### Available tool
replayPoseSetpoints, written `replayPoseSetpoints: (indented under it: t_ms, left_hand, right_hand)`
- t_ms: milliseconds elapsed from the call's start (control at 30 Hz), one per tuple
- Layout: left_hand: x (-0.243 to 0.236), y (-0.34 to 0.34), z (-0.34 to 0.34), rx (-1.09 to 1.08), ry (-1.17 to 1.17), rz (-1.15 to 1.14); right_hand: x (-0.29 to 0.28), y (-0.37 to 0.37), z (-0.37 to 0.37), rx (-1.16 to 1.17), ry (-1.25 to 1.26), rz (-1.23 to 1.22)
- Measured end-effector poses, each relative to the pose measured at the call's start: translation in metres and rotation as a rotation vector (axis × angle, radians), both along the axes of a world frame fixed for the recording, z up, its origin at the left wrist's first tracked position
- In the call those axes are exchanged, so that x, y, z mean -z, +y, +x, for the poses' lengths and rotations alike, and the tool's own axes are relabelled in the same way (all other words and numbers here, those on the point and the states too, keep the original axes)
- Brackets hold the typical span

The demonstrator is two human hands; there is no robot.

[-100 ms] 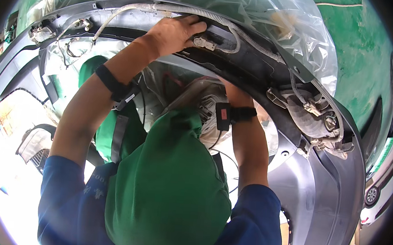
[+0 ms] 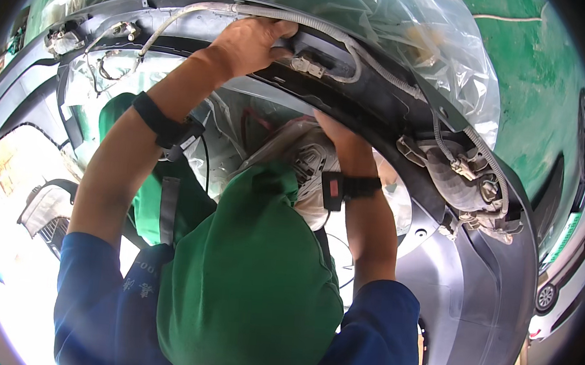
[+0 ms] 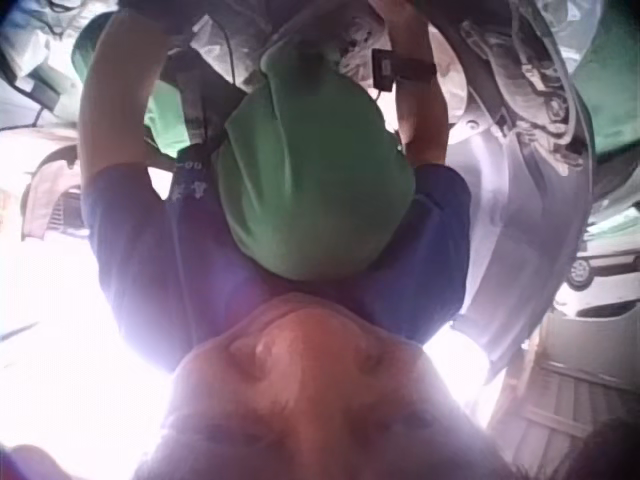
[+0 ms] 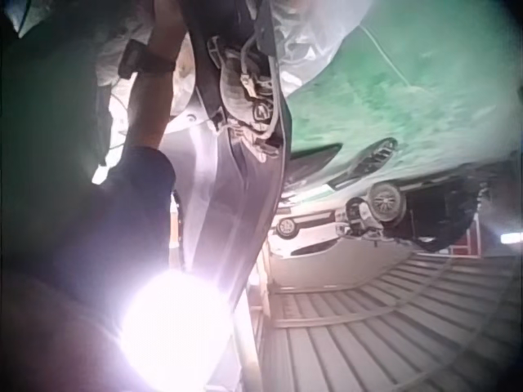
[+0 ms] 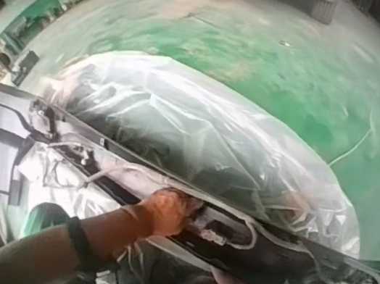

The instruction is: Connecting wiring harness and sensors to a car bumper assembly.

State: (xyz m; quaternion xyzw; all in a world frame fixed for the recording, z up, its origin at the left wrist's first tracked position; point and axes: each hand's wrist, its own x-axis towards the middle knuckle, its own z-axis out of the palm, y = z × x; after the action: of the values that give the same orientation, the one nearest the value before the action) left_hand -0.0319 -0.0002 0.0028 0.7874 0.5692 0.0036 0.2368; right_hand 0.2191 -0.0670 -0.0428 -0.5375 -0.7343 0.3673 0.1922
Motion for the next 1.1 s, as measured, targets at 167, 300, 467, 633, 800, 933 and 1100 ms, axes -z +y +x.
replayPoseSetpoints:
  t_ms: [167, 300, 467, 633, 800, 933, 1100]
  left_hand:
    - [-0.057, -0.004, -0.055, 0.069, 0.113, -0.232]
    - [-0.123, -0.010, -0.137, 0.007, 0.296, -0.300]
    - [-0.181, -0.027, -0.218, -0.236, 0.100, -0.507]
    - [-0.206, -0.041, -0.231, -0.297, 0.076, -0.542]
    - [-0.220, -0.059, -0.239, -0.456, 0.131, -0.684]
    - [-0.207, -0.070, -0.261, -0.491, 0.199, -0.701]
    - [-0.227, -0.089, -0.286, -0.599, 0.213, -0.651]
  right_hand:
    - [0.032, -0.029, 0.033, 0.247, 0.351, -0.079]
    - [-0.044, -0.036, 0.061, 0.341, 0.858, -1.143]
    - [-0.132, -0.011, -0.007, 0.049, 0.172, -0.286]
    - [-0.130, 0.031, -0.023, -0.280, -0.453, 0.343]
    - [-0.104, 0.052, -0.022, -0.455, -0.651, 0.472]
    - [-0.087, 0.058, -0.009, -0.503, -0.526, 0.548]
    - [-0.088, 0.058, -0.017, -0.494, -0.431, 0.519]
